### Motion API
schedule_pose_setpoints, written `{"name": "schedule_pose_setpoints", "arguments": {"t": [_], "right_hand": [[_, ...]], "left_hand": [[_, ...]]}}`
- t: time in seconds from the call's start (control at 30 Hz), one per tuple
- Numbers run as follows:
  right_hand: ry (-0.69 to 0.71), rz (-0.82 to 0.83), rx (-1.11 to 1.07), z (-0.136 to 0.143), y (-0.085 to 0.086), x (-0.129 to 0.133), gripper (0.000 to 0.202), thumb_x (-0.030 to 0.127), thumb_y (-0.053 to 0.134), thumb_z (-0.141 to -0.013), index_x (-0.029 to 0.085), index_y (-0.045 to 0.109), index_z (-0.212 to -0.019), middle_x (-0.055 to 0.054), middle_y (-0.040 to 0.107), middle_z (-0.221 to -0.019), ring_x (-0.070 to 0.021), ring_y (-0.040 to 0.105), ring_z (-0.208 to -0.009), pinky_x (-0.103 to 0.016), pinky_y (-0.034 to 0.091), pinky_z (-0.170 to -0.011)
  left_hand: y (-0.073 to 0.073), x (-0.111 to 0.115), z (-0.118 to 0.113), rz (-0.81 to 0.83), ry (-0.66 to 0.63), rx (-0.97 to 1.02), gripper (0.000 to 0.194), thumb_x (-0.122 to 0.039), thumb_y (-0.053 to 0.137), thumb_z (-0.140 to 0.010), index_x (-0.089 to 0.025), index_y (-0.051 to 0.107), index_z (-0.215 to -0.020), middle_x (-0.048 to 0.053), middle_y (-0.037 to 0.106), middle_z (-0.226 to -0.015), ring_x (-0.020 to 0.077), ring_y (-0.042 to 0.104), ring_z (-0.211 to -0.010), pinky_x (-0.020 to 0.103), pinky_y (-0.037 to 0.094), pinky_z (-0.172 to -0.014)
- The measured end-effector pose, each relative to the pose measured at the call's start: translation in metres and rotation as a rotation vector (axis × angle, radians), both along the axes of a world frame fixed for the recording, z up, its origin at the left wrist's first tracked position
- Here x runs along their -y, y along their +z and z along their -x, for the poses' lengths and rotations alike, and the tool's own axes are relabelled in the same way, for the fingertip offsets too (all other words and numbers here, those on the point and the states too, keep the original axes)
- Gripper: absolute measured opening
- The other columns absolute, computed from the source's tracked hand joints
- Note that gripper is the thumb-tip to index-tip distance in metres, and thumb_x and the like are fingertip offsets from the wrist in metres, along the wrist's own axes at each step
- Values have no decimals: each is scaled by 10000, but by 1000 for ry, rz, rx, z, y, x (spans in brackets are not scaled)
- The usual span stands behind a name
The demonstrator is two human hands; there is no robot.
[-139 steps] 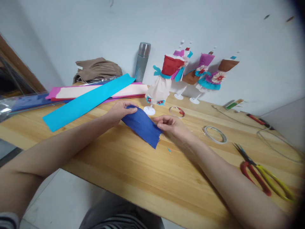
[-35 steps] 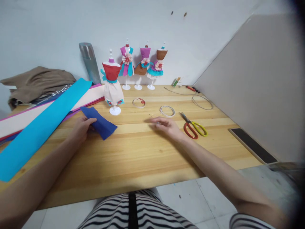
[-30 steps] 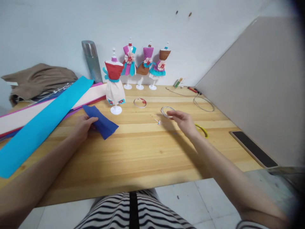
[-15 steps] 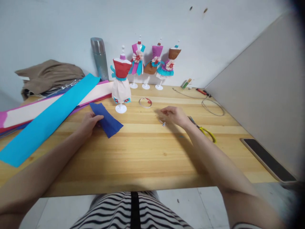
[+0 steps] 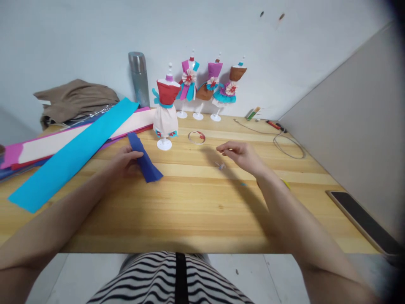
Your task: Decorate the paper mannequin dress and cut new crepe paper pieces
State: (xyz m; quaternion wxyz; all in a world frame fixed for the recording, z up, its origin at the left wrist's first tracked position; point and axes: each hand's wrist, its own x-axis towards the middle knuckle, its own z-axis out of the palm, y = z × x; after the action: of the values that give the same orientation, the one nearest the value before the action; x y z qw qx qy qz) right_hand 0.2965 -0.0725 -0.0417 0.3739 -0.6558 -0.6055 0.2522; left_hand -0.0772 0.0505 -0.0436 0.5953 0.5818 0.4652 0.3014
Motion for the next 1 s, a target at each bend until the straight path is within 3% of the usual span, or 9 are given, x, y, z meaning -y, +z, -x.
{"name": "schedule_pose_setpoints", "arguments": {"t": [0.1,0.17,0.23,0.37,0.47,0.63,0.8,1.0], "right_hand": [[108,37,-332,50,8,-7,420,511,722,-792,229,746,-1103,-108,740,-1184,-284,666,-1137,-490,494,-1027],[261,77,-549,87,13,-13,605,607,760,-747,264,695,-1241,-104,721,-1245,-280,652,-1174,-482,485,-1035],[394,131,-755,118,16,-19,716,656,798,-678,280,671,-1273,-93,746,-1161,-263,688,-1078,-446,529,-952],[217,27,-893,140,20,-33,465,476,928,-557,247,744,-917,13,730,-774,-133,655,-690,-297,530,-719],[106,-65,-866,132,23,-38,372,385,933,-543,225,725,-806,33,691,-680,-100,588,-585,-259,483,-604],[110,-176,-752,119,26,-34,403,342,894,-596,241,726,-948,38,670,-695,-115,586,-603,-287,509,-623],[148,-177,-787,119,28,-29,409,375,871,-637,267,725,-1003,13,706,-788,-169,642,-714,-338,531,-713],[60,-180,-757,118,31,-28,333,421,854,-632,272,742,-909,0,731,-799,-172,617,-667,-334,501,-671]], "left_hand": [[12,7,-5,10,-191,129,236,-312,736,-600,-167,727,-785,63,747,-830,253,692,-779,363,556,-727],[19,11,-12,-30,-310,186,276,-314,747,-607,-174,756,-844,63,768,-895,290,703,-872,399,554,-802],[29,13,-20,-62,-429,219,306,-302,764,-622,-167,768,-897,67,776,-935,308,702,-931,426,542,-863],[49,9,-31,-98,-562,194,293,-303,808,-660,-132,773,-895,92,773,-918,290,704,-907,404,529,-857],[58,7,-36,-127,-517,143,328,-390,816,-696,-121,774,-878,103,760,-875,256,702,-818,359,526,-774],[53,14,-48,-71,-344,171,531,-578,812,-670,-118,759,-931,112,754,-855,205,687,-737,276,486,-641],[42,21,-59,-95,-240,292,474,-525,883,-581,-111,719,-745,67,717,-695,157,640,-604,263,483,-606],[39,29,-66,-146,-165,319,355,-442,844,-650,-122,702,-714,39,697,-647,143,623,-569,252,470,-574]]}}
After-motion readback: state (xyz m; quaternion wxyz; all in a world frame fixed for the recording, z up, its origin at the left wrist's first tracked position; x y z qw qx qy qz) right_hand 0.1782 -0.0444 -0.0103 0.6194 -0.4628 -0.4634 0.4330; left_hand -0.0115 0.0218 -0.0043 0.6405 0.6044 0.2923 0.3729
